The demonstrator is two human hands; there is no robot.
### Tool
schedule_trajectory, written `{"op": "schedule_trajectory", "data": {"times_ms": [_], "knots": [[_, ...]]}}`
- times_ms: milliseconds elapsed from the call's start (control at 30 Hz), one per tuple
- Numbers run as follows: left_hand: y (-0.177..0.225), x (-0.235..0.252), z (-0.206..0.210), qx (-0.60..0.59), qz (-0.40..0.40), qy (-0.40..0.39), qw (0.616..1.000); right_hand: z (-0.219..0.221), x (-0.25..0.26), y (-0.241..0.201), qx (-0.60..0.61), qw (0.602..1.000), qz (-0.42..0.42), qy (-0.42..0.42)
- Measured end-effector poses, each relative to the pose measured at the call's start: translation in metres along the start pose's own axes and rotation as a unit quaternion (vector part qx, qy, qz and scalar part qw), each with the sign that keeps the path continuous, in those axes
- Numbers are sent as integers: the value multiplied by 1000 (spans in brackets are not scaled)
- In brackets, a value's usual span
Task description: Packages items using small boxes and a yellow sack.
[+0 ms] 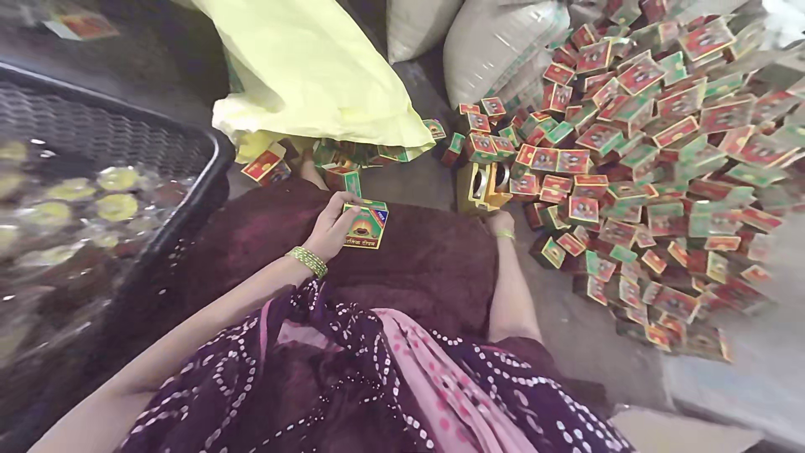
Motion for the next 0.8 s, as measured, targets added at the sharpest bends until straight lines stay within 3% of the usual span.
{"op": "schedule_trajectory", "data": {"times_ms": [67,167,300,367,433,567,800], "knots": [[0,0,1,-6,4,4,1000,-7,-7,-3,-45,999,-5,1],[7,-2,1,-11,-15,18,1000,-16,-30,-28,133,983,-125,2],[8,-1,2,-17,-9,10,1000,-5,-113,-87,415,865,-250,-127],[5,1,3,-17,14,14,1000,13,-153,-113,473,806,-286,-211],[2,0,3,-9,25,18,999,34,-184,-132,493,780,-266,-279],[-2,-5,-2,-9,38,15,999,76,-207,-155,486,790,-178,-330],[5,-8,-5,-17,1,-2,1000,100,-203,-164,474,819,-84,-312]]}}
Point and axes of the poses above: each hand's wrist, its own x-axis towards the middle knuckle, its own z-axis out of the palm, y = z × x, the point moved 1 cm from there along x, towards the middle knuckle, and after that the axes turned 14 degrees about x, right-handed, at the moved point
